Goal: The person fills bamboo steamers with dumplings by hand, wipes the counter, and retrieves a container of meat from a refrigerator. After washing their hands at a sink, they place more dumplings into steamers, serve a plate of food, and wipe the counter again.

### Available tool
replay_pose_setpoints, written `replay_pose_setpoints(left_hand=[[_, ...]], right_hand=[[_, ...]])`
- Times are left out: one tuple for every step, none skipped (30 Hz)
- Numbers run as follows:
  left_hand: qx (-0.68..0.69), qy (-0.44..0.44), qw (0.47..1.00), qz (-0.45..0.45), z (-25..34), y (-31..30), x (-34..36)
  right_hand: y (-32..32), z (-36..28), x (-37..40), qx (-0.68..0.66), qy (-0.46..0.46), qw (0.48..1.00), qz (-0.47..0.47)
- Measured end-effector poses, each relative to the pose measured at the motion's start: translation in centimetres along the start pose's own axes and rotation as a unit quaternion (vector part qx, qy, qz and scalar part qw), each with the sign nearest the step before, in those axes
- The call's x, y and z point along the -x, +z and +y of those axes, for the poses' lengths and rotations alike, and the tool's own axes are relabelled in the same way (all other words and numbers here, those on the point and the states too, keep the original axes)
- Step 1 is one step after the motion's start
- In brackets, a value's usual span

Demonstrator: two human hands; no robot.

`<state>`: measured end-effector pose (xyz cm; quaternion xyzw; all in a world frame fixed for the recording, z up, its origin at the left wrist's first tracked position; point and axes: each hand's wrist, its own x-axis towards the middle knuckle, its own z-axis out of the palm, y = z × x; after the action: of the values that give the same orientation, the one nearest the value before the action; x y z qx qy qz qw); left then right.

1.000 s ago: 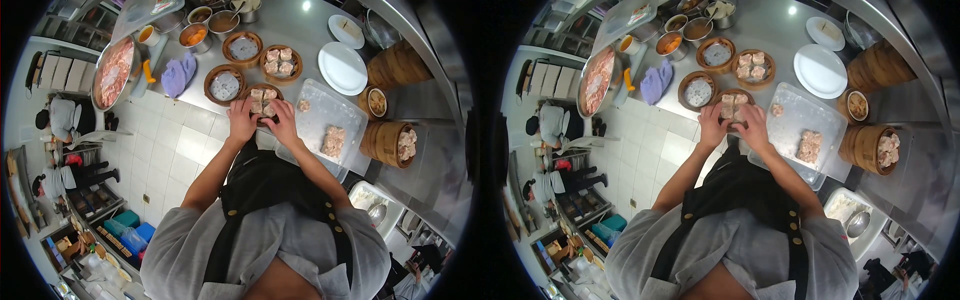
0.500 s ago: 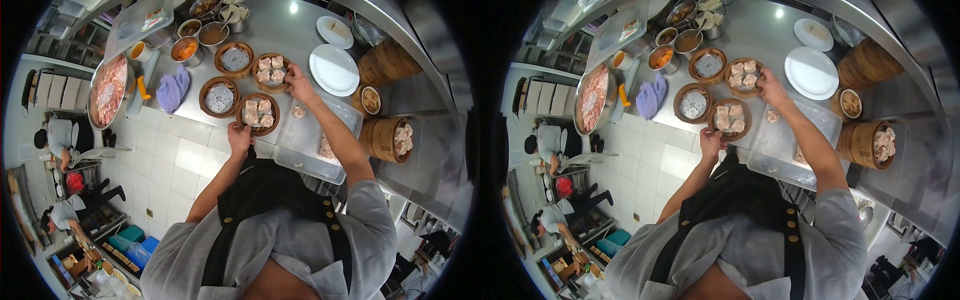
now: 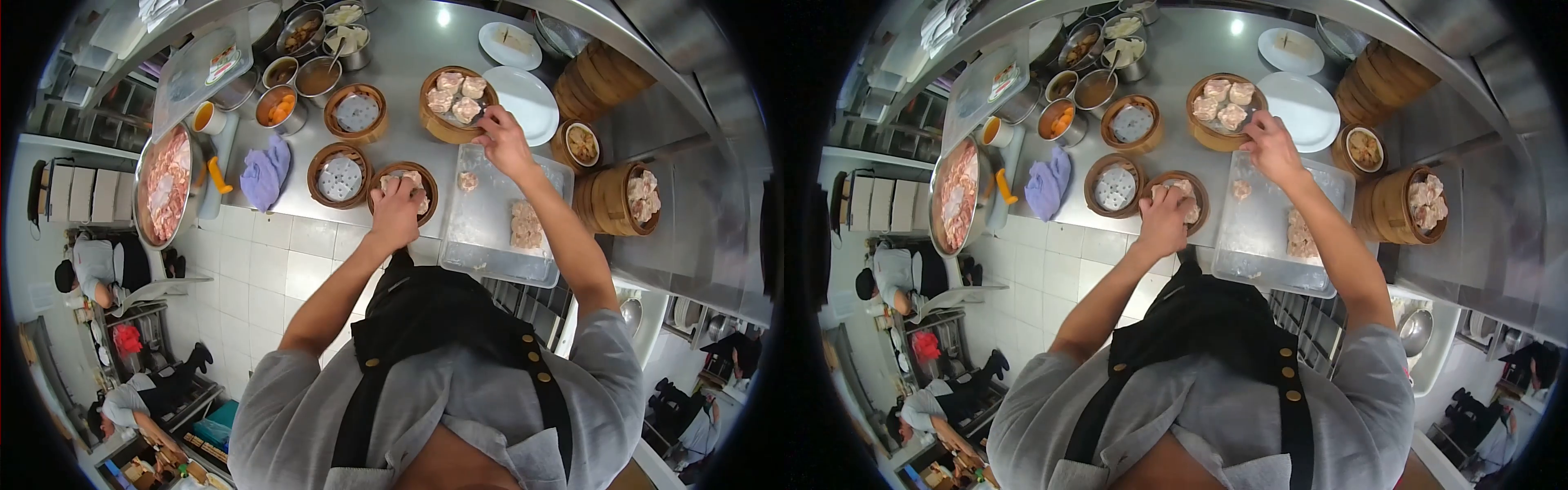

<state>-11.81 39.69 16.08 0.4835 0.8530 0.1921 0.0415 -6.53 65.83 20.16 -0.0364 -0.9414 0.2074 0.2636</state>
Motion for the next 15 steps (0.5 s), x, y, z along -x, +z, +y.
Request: replay_pose_setpoints(left_hand=[[-0.03,0.023,0.999,-0.027,-0.5,0.2,-0.5],[-0.06,0.047,0.996,-0.053,-0.8,0.3,-0.7],[-0.062,0.051,0.995,-0.053,-1.1,0.4,-0.9],[-0.053,0.055,0.996,-0.052,-1.2,0.3,-1.0],[-0.044,0.059,0.996,-0.051,-1.3,0.1,-1.1],[-0.047,0.064,0.995,-0.053,-1.5,-0.1,-1.1],[-0.042,0.048,0.997,-0.046,-1.4,-0.7,-1.0],[-0.037,0.032,0.998,-0.04,-1.4,-1.2,-0.7],[-0.038,0.035,0.998,-0.041,-1.4,-1.3,-0.4],[-0.03,0.023,0.999,-0.03,-1.3,-1.4,-0.1],[-0.021,0.011,1.0,-0.018,-1.2,-1.4,0.2],[-0.02,0.014,1.0,-0.019,-0.9,-1.4,0.8],[0.007,-0.016,1.0,0.008,-0.7,-1.5,1.4],[0.035,-0.047,0.998,0.034,-0.6,-1.4,1.6],[0.037,-0.044,0.998,0.032,-0.4,-1.3,1.4]], right_hand=[[-0.6,-0.1,0.4,0.01,0.007,1.0,0.009],[-1.1,-0.1,0.9,0.01,0.011,1.0,0.011],[-1.6,0.0,1.5,0.01,0.014,1.0,0.021],[-2.1,-0.1,2.0,0.01,0.017,0.999,0.031],[-2.6,-0.2,2.6,0.012,0.028,0.999,0.035],[-3.1,-0.3,3.1,0.013,0.031,0.999,0.04],[-3.6,-0.4,3.6,0.016,0.038,0.998,0.043],[-4.0,-0.7,4.2,0.02,0.045,0.998,0.044],[-4.5,-1.0,4.7,0.021,0.048,0.998,0.047],[-5.1,-1.5,5.2,0.02,0.048,0.997,0.05],[-5.9,-1.9,5.6,0.022,0.048,0.997,0.053],[-6.9,-2.8,6.2,0.024,0.05,0.997,0.054],[-8.1,-3.8,6.6,0.028,0.066,0.997,0.041],[-9.4,-4.9,6.9,0.031,0.083,0.996,0.026],[-10.8,-5.9,7.4,0.034,0.086,0.995,0.026]])
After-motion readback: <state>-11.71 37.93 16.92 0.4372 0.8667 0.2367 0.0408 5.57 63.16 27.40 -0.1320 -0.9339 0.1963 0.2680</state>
